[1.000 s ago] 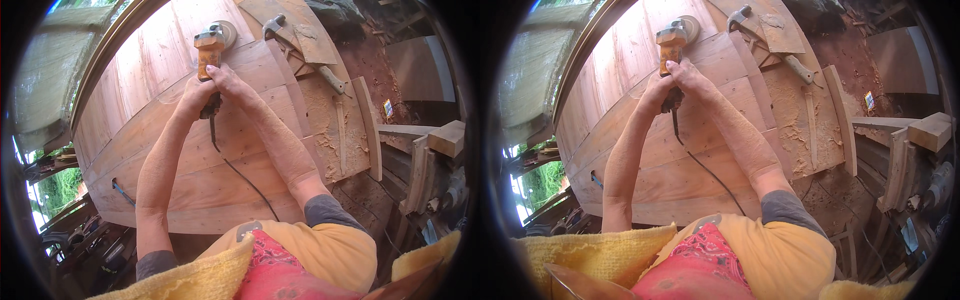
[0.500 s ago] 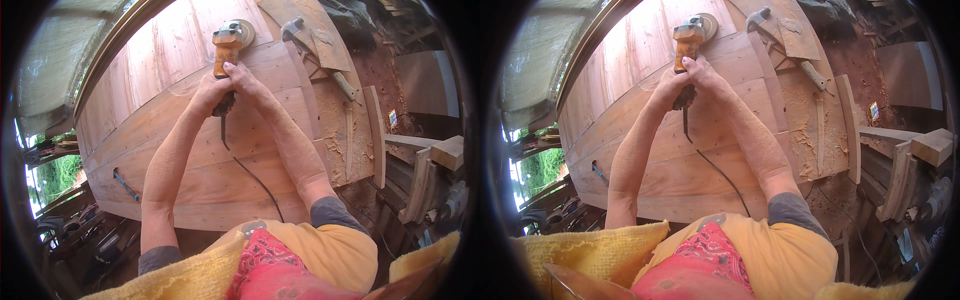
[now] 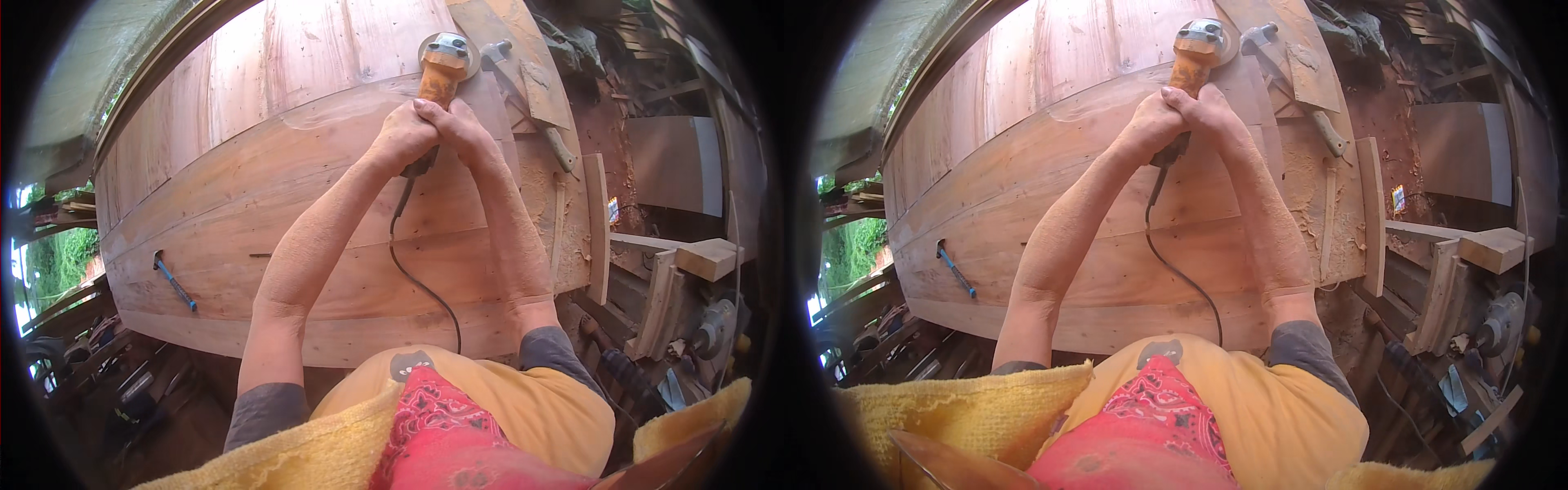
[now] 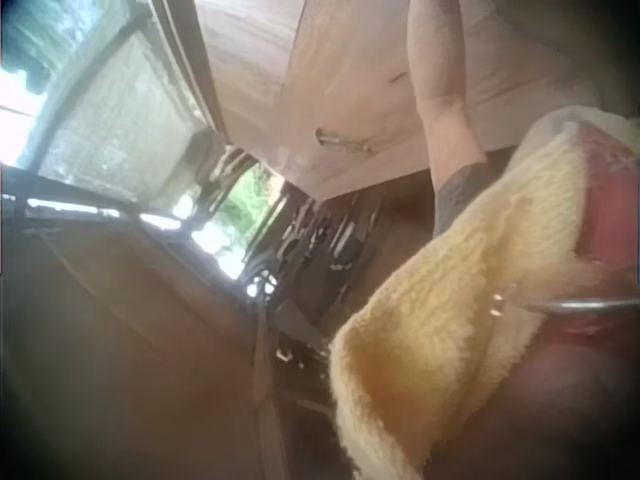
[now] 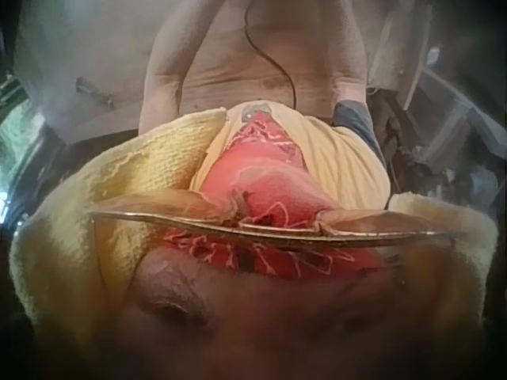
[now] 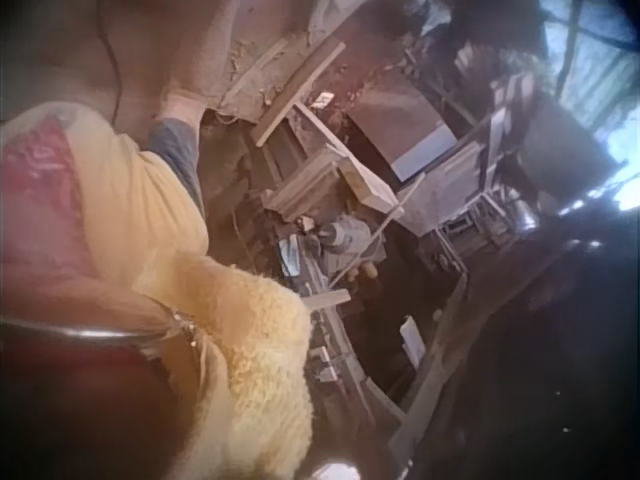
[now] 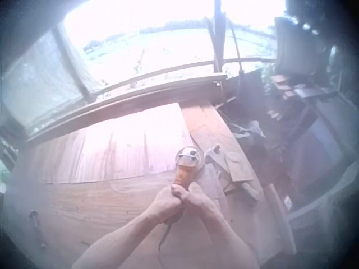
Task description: The person hammers nails into a large wooden board and then uses a power sander to smooth the surface of the wood.
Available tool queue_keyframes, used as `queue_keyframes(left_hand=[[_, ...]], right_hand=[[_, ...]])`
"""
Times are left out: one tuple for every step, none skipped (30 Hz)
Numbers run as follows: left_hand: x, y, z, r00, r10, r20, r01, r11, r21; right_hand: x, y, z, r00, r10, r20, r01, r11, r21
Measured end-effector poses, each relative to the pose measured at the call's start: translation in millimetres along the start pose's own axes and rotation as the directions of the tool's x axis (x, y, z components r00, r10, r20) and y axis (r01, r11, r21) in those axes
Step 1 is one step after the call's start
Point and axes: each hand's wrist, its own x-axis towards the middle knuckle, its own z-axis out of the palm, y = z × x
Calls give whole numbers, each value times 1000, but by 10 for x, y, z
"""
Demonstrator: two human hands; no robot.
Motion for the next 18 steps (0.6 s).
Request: queue_keyframes(left_hand=[[23,47,100,1000,20,4,-20,999,-33],[43,85,177,999,32,2,-31,997,-68],[40,92,231,999,36,4,-36,994,-100],[39,85,264,998,69,15,-67,992,-110],[55,73,282,994,103,23,-99,988,-122],[64,39,292,989,149,21,-144,978,-149],[42,-38,302,980,188,62,-169,958,-231],[29,-118,315,964,251,91,-210,923,-323],[31,-194,330,944,313,101,-247,877,-412],[21,-270,370,946,320,50,-249,819,-518],[-22,-349,444,950,312,-4,-249,750,-613],[-54,-416,501,962,269,-37,-219,689,-690],[-48,-465,521,946,324,5,-199,595,-779],[-60,-495,570,945,327,-18,-211,567,-796],[-74,-493,636,943,332,-41,-224,538,-812],[-84,-484,690,942,330,-58,-230,514,-826],[-99,-472,738,954,294,-49,-213,554,-805],[-99,-461,766,951,307,-42,-208,531,-821]], right_hand=[[-79,-86,-80,993,82,-88,-86,996,-40],[-128,-196,-145,992,104,-68,-110,991,-83],[-183,-313,-222,974,208,-89,-218,967,-128],[-228,-434,-297,944,310,-112,-325,931,-164],[-279,-535,-326,941,315,-125,-336,916,-218],[-290,-626,-317,938,314,-149,-344,903,-257],[-290,-700,-297,950,287,-124,-311,909,-277],[-290,-757,-277,961,257,-99,-275,914,-297],[-318,-744,-181,942,189,-278,-275,909,-312],[-309,-763,-154,960,146,-237,-219,922,-320],[-318,-760,-130,970,132,-206,-196,923,-331],[-323,-760,-115,977,122,-173,-176,924,-340],[-289,-750,-65,969,134,-209,-205,908,-366],[-273,-751,-45,971,141,-192,-212,880,-425],[-261,-762,-32,973,148,-177,-217,850,-480],[-236,-778,-15,958,179,-225,-276,794,-542],[-281,-781,-3,947,84,-309,-256,777,-575],[-272,-809,8,942,90,-323,-277,751,-600]])
